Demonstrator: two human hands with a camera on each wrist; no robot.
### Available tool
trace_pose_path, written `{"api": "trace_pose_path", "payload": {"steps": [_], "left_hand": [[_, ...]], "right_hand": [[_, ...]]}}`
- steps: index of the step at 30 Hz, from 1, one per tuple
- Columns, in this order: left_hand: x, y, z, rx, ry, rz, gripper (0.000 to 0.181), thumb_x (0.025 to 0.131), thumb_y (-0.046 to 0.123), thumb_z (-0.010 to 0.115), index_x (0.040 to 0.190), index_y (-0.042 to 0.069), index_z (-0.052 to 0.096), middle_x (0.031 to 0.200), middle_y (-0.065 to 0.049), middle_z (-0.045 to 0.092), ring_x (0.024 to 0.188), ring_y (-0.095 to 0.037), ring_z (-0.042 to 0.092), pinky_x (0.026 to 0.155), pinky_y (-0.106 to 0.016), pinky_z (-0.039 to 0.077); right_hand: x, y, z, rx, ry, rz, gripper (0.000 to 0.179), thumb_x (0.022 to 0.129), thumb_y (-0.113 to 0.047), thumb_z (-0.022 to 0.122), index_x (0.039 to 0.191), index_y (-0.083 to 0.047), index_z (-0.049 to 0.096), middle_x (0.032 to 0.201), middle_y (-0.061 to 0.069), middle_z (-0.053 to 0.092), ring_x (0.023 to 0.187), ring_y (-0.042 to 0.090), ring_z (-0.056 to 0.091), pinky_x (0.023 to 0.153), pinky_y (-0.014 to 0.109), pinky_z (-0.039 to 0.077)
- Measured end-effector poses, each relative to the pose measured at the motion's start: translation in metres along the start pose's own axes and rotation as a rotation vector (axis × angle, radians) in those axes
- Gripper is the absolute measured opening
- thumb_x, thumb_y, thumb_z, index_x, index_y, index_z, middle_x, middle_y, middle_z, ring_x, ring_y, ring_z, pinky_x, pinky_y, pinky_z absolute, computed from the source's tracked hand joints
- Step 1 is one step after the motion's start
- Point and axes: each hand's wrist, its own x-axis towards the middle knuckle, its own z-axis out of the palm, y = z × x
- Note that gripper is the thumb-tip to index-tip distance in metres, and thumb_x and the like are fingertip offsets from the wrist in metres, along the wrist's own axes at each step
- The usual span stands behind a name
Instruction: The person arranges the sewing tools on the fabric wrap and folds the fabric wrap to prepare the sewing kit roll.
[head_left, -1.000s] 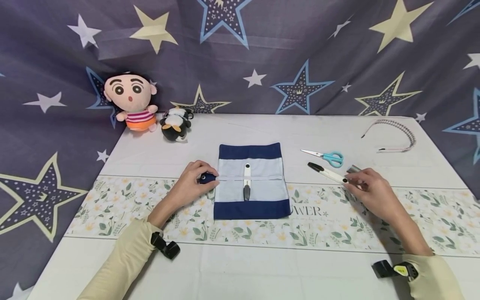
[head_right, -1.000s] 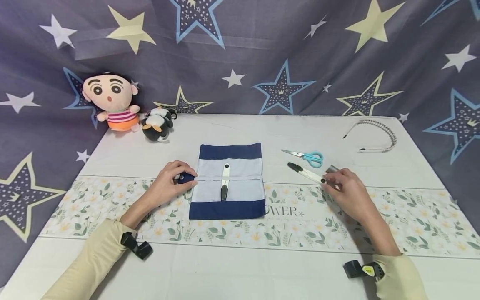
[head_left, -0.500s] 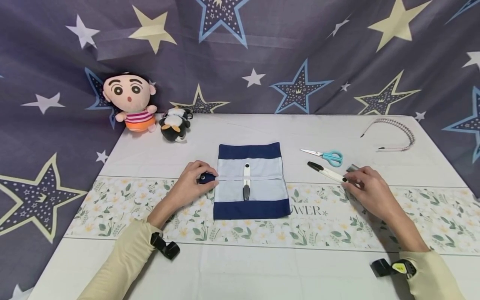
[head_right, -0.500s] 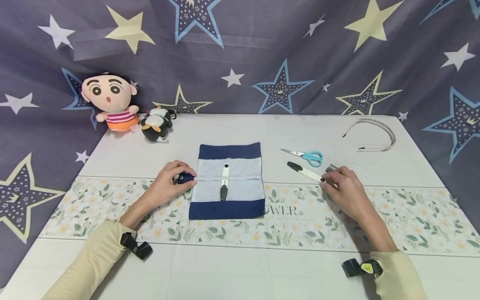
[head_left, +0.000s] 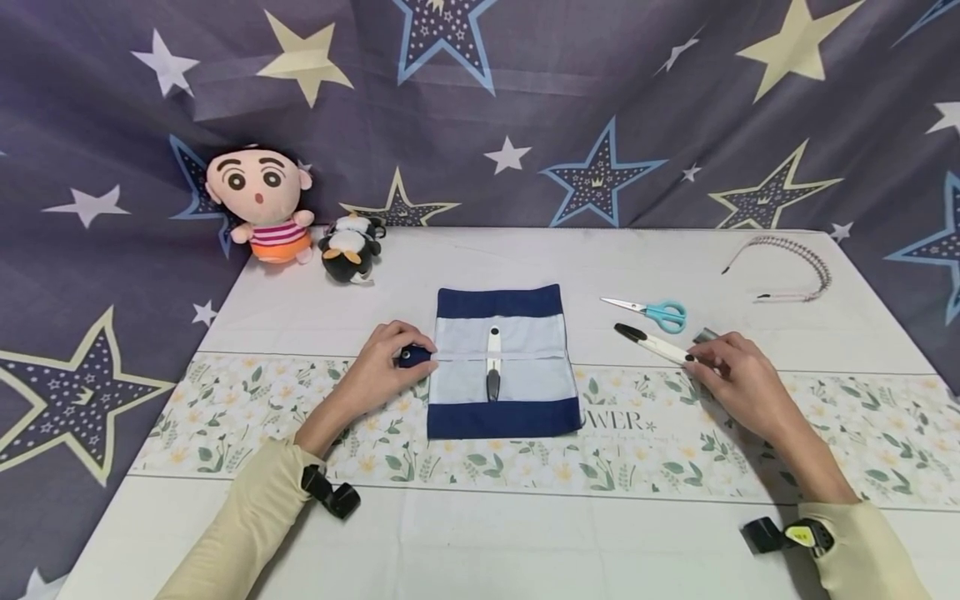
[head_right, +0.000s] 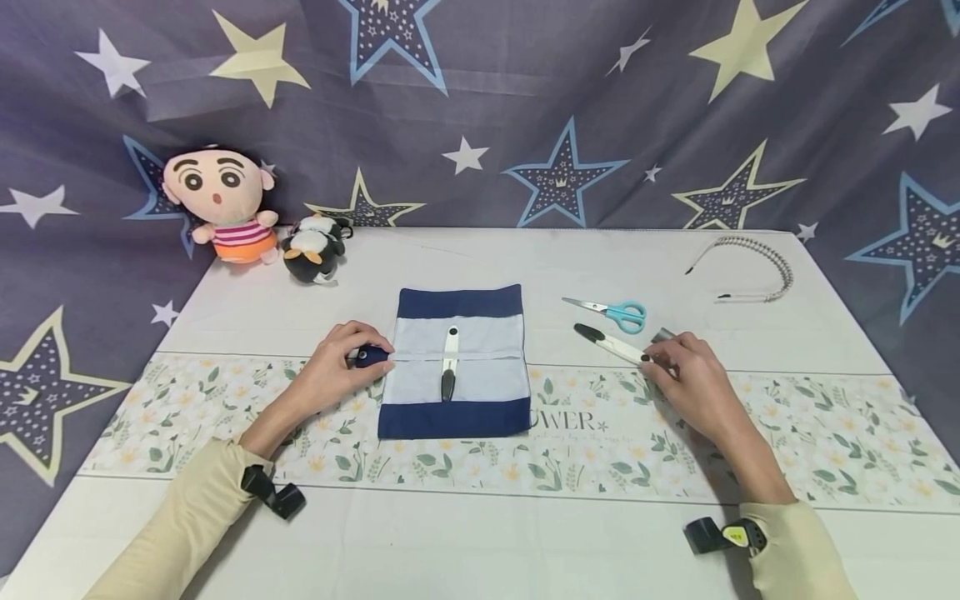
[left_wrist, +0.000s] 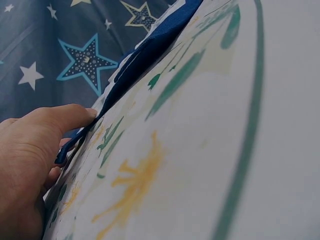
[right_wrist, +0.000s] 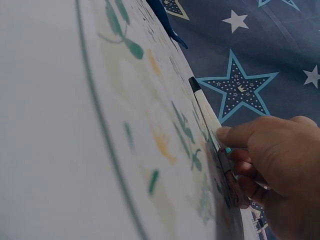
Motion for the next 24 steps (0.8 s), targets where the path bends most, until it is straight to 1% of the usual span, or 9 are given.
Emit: {"api": "trace_pose_path", "payload": {"steps": [5, 9, 12, 14, 16, 18, 20, 22, 24], "left_hand": [[0.0, 0.001, 0.0, -0.003, 0.001, -0.005, 0.019, 0.095, 0.026, 0.079, 0.111, 0.017, 0.076, 0.121, -0.004, 0.059, 0.113, -0.027, 0.047, 0.093, -0.051, 0.04], [-0.001, 0.001, 0.0, -0.007, 0.005, -0.003, 0.019, 0.095, 0.026, 0.079, 0.111, 0.017, 0.076, 0.121, -0.003, 0.059, 0.113, -0.027, 0.046, 0.093, -0.051, 0.04], [-0.001, 0.0, 0.0, -0.006, 0.007, -0.006, 0.019, 0.095, 0.026, 0.079, 0.111, 0.017, 0.076, 0.121, -0.003, 0.059, 0.114, -0.027, 0.046, 0.094, -0.051, 0.04], [-0.001, 0.0, 0.0, -0.007, 0.006, -0.01, 0.019, 0.095, 0.026, 0.079, 0.112, 0.017, 0.076, 0.121, -0.003, 0.059, 0.114, -0.027, 0.046, 0.094, -0.051, 0.04], [-0.001, 0.0, 0.0, -0.008, 0.005, -0.011, 0.019, 0.095, 0.026, 0.079, 0.112, 0.017, 0.076, 0.121, -0.003, 0.059, 0.114, -0.027, 0.046, 0.094, -0.051, 0.04], [0.0, 0.0, 0.0, -0.008, 0.004, -0.011, 0.02, 0.095, 0.027, 0.079, 0.112, 0.017, 0.076, 0.121, -0.004, 0.059, 0.114, -0.027, 0.046, 0.094, -0.051, 0.04], [0.0, 0.0, 0.0, -0.007, 0.002, -0.011, 0.019, 0.096, 0.027, 0.079, 0.112, 0.017, 0.076, 0.121, -0.004, 0.059, 0.114, -0.027, 0.046, 0.094, -0.052, 0.04], [0.0, 0.0, 0.0, -0.007, -0.001, -0.012, 0.019, 0.096, 0.027, 0.078, 0.112, 0.017, 0.076, 0.122, -0.004, 0.058, 0.114, -0.027, 0.046, 0.094, -0.052, 0.04], [0.0, 0.0, 0.0, -0.006, -0.004, -0.012, 0.019, 0.096, 0.027, 0.078, 0.112, 0.017, 0.076, 0.122, -0.004, 0.058, 0.114, -0.027, 0.046, 0.094, -0.052, 0.04]], "right_hand": [[0.0, 0.001, -0.001, 0.052, 0.007, 0.005, 0.022, 0.096, -0.003, 0.074, 0.114, 0.009, 0.07, 0.1, 0.015, 0.059, 0.078, 0.021, 0.05, 0.061, 0.027, 0.041], [-0.001, -0.003, -0.003, 0.107, 0.011, 0.029, 0.02, 0.099, -0.001, 0.069, 0.117, 0.007, 0.069, 0.105, 0.016, 0.06, 0.085, 0.024, 0.056, 0.068, 0.016, 0.042], [0.0, -0.007, -0.005, 0.148, 0.019, 0.055, 0.021, 0.101, -0.004, 0.066, 0.12, 0.004, 0.067, 0.107, 0.016, 0.063, 0.091, 0.025, 0.059, 0.073, 0.011, 0.042], [0.0, -0.009, -0.006, 0.172, 0.031, 0.074, 0.022, 0.103, -0.009, 0.065, 0.122, 0.002, 0.067, 0.107, 0.016, 0.066, 0.092, 0.02, 0.059, 0.071, 0.011, 0.043], [0.001, -0.01, -0.007, 0.203, 0.044, 0.09, 0.024, 0.104, -0.013, 0.065, 0.124, 0.0, 0.067, 0.107, 0.016, 0.069, 0.093, 0.011, 0.059, 0.07, 0.012, 0.043], [0.002, -0.011, -0.007, 0.232, 0.059, 0.1, 0.025, 0.105, -0.016, 0.064, 0.124, -0.001, 0.068, 0.108, 0.016, 0.071, 0.092, 0.001, 0.057, 0.072, 0.013, 0.044], [0.004, -0.011, -0.007, 0.26, 0.071, 0.112, 0.026, 0.105, -0.018, 0.064, 0.125, -0.002, 0.069, 0.108, 0.016, 0.072, 0.091, -0.006, 0.056, 0.076, 0.013, 0.043], [0.006, -0.011, -0.007, 0.29, 0.08, 0.123, 0.026, 0.105, -0.019, 0.064, 0.125, -0.002, 0.069, 0.107, 0.015, 0.072, 0.089, -0.005, 0.057, 0.075, 0.013, 0.043], [0.008, -0.012, -0.006, 0.325, 0.087, 0.132, 0.026, 0.105, -0.018, 0.064, 0.126, -0.002, 0.069, 0.106, 0.014, 0.071, 0.087, 0.0, 0.06, 0.073, 0.013, 0.044]]}}
